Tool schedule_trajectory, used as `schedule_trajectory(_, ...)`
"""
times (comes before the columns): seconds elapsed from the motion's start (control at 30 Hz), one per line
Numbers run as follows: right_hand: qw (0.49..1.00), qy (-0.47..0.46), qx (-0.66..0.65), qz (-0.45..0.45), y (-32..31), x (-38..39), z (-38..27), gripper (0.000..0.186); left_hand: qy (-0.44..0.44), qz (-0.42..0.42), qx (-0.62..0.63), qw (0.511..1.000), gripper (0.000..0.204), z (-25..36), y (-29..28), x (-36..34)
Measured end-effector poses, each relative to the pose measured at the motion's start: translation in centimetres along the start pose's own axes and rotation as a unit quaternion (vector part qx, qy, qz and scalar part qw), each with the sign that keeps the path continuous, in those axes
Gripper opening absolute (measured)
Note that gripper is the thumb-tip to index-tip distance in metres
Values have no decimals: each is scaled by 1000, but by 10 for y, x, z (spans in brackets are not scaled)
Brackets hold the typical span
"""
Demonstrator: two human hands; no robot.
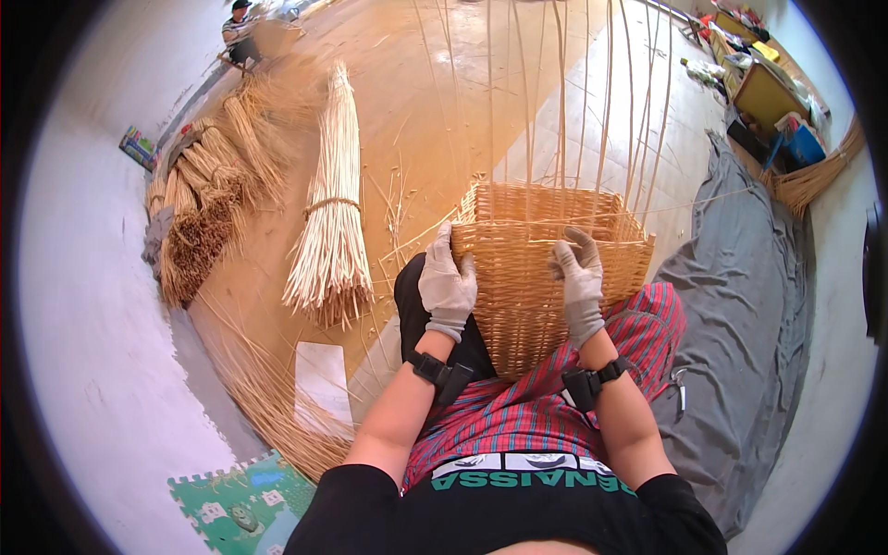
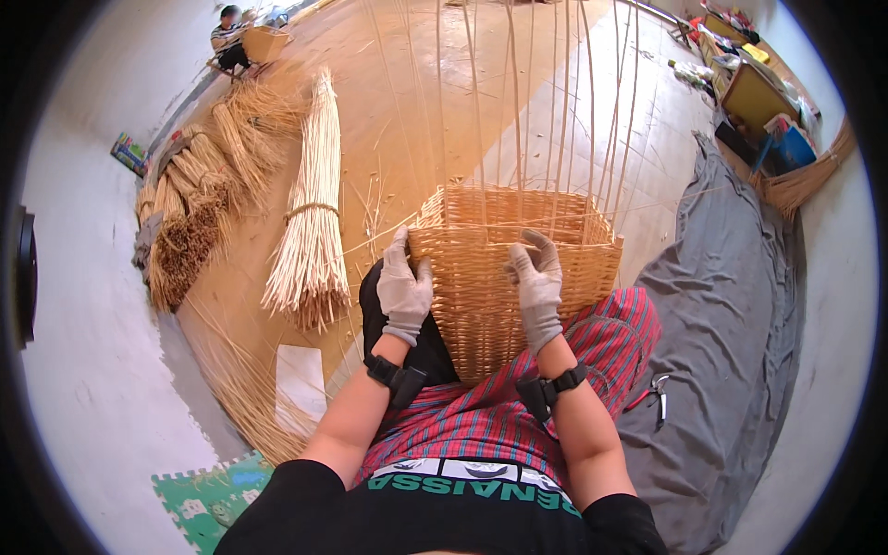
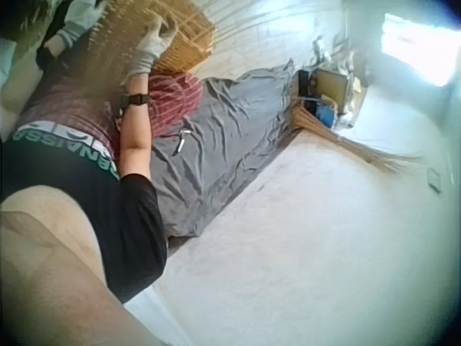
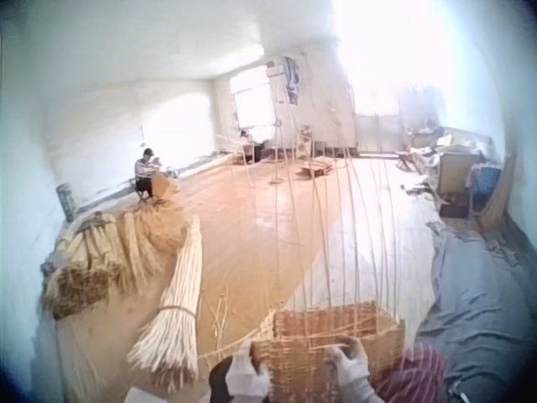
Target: Weaving a rectangular wicker basket from rattan strips and measuring it with a tape measure.
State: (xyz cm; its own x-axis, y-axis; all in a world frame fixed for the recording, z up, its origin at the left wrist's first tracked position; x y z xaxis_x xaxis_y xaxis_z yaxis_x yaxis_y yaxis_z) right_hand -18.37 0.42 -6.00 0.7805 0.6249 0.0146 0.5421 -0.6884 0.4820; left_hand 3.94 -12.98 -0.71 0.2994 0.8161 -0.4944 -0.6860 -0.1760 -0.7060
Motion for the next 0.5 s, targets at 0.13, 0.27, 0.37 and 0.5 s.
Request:
schedule_trajectory(0.13, 996, 69, -50, -12, 14, -9, 1, 26, -2, -2, 22, 1000, 64, 0, 0, -1)
schedule_trajectory(0.27, 865, -301, 393, -85, 85, 17, -66, 15, -15, -14, 23, 1000, 65, -8, -7, -4)
schedule_trajectory(0.37, 696, -462, 544, -85, 131, 32, -91, 15, -14, -5, 34, 999, 64, -10, -16, -5)
schedule_trajectory(0.5, 660, -399, 616, -160, 130, 3, -58, 14, -28, 4, 61, 998, 61, -13, -14, -3)
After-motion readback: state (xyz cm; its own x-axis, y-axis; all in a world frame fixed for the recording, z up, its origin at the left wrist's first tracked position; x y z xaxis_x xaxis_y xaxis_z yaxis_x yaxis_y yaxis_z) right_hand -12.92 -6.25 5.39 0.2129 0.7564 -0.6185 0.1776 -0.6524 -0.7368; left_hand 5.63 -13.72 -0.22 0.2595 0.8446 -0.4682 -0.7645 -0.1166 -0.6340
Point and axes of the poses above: each hand's wrist, its own x-axis away from the middle knuckle, its own y-axis out of the palm, z = x × y, the point moved 9 cm from there along -x, towards the middle knuckle, and after that the axes turned 7 degrees about -x, right-handed, at the moved point
